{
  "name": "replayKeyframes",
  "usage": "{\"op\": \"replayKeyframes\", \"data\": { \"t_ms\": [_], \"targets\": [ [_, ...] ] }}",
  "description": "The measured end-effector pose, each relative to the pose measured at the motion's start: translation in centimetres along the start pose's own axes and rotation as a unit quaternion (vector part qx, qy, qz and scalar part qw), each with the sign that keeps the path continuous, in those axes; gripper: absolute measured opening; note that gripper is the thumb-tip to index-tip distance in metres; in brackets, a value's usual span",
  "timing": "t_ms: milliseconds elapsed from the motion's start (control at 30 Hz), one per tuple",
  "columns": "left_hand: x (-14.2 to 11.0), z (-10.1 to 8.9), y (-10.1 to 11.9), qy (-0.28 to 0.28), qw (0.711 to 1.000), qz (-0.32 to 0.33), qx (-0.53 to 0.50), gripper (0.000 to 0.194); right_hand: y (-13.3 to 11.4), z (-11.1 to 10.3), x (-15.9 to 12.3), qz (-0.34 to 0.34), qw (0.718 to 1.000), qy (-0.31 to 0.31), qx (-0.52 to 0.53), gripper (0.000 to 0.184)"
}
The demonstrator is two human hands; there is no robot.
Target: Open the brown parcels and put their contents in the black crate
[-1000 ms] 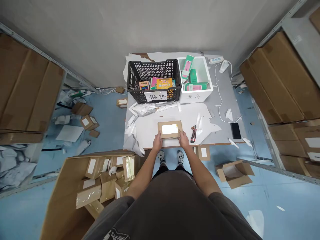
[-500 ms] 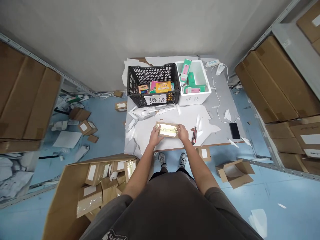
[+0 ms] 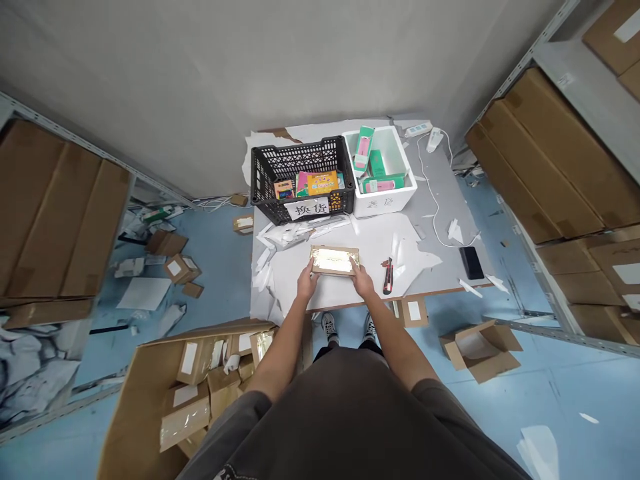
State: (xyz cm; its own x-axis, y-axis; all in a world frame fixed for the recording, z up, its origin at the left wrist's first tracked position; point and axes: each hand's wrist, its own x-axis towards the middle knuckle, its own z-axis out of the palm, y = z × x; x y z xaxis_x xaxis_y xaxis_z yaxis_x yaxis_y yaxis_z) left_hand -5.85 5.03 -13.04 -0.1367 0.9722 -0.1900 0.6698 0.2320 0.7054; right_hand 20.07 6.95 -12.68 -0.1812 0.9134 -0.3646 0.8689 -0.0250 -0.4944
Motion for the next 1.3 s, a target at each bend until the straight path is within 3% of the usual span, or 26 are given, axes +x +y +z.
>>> {"op": "replayKeyframes", "data": {
  "t_ms": [167, 333, 433, 567, 700, 800, 933, 1033, 1133, 1300],
  "targets": [
    [-1.1, -0.7, 0.5, 0.006, 1.0, -0.013, -0.003, 0.071, -0.5, -0.8, -0.2, -0.022, 0.999, 0.044, 0.019, 0.072],
    [-1.5, -2.9, 1.9, 0.024, 0.999, -0.034, 0.014, 0.064, -1.0, -4.2, 0.5, -0.11, 0.986, 0.118, 0.04, 0.059],
    [-0.6, -2.6, 2.8, 0.021, 0.998, -0.058, 0.017, 0.066, -0.9, -5.3, 2.1, -0.092, 0.989, 0.115, 0.029, 0.058],
    [0.8, -0.3, 2.8, -0.002, 0.998, -0.056, 0.012, 0.079, -0.1, -4.3, 4.3, -0.015, 0.996, 0.073, 0.04, 0.064],
    [-0.2, 1.6, 1.3, -0.057, 0.998, -0.015, 0.019, 0.086, 1.3, -3.0, 4.5, -0.06, 0.988, 0.117, 0.086, 0.067],
    [-1.8, 2.3, 0.4, -0.085, 0.996, -0.025, 0.027, 0.088, 2.3, -2.5, 3.2, -0.06, 0.993, 0.073, 0.063, 0.061],
    [-2.0, 2.8, 0.6, -0.048, 0.998, -0.03, 0.027, 0.072, 2.2, -2.0, 1.7, -0.033, 0.999, -0.011, 0.017, 0.068],
    [-1.1, 3.0, 1.2, -0.011, 0.999, -0.035, 0.013, 0.057, 1.1, -1.5, 1.8, 0.007, 1.0, 0.003, -0.009, 0.058],
    [-0.9, 2.8, 1.6, 0.001, 0.999, -0.044, 0.017, 0.054, 0.1, -1.5, 1.9, 0.038, 0.998, 0.021, -0.038, 0.051],
    [-2.6, 0.8, 2.6, 0.02, 0.997, -0.039, 0.067, 0.049, -0.3, -3.2, 0.5, 0.001, 0.998, 0.037, -0.045, 0.049]
  ]
}}
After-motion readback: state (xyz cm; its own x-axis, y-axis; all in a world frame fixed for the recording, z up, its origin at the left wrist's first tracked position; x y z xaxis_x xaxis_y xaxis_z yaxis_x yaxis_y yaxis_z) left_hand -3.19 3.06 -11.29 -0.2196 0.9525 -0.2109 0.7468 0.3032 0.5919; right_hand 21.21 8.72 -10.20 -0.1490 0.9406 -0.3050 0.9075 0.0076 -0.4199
